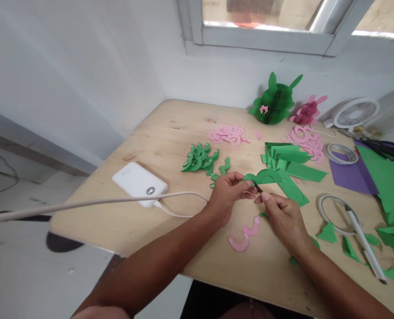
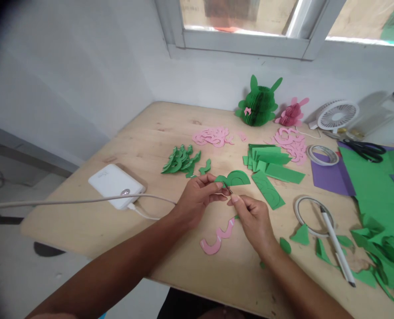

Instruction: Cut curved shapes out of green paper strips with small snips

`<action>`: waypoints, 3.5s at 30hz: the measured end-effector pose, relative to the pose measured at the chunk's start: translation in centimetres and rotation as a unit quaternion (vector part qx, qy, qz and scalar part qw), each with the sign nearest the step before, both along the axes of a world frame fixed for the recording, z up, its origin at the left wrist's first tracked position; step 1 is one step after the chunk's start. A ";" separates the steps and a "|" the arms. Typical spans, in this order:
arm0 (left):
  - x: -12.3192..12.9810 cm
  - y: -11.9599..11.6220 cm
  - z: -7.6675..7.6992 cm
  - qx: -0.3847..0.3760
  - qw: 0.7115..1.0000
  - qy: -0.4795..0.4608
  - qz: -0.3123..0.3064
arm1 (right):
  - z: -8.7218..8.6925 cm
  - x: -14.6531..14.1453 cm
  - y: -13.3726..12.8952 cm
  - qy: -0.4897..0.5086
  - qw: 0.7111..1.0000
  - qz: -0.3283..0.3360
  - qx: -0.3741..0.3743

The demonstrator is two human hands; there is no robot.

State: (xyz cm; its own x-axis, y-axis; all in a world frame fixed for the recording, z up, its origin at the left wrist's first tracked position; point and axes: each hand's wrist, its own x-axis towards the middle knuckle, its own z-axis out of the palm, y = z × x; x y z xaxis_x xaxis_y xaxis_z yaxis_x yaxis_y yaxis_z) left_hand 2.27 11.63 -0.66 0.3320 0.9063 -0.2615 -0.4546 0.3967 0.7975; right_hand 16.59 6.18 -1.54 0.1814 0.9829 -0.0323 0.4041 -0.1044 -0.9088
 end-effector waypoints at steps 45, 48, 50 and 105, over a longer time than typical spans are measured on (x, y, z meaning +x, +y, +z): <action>-1.0 1.2 0.0 0.063 0.991 0.080 -0.084 | 0.8 1.2 -0.2 0.071 0.985 -0.142 0.069; -1.1 1.0 0.1 0.093 0.979 0.104 -0.150 | 1.0 1.0 0.2 0.066 0.987 -0.143 0.044; -1.1 1.0 0.2 0.108 0.972 0.119 -0.173 | 1.0 0.9 0.3 0.061 0.989 -0.130 0.033; -0.4 0.6 0.0 0.016 0.999 0.044 0.002 | -0.1 -0.4 -0.4 0.130 0.989 0.008 -0.071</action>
State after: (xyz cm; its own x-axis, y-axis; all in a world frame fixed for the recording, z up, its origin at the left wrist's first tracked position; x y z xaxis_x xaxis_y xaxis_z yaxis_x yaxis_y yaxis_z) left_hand 1.85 12.18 -0.63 0.3044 0.9160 -0.2614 -0.3838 0.3691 0.8465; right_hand 16.22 5.80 -1.61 0.1329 0.9676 -0.2146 0.1611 -0.2347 -0.9586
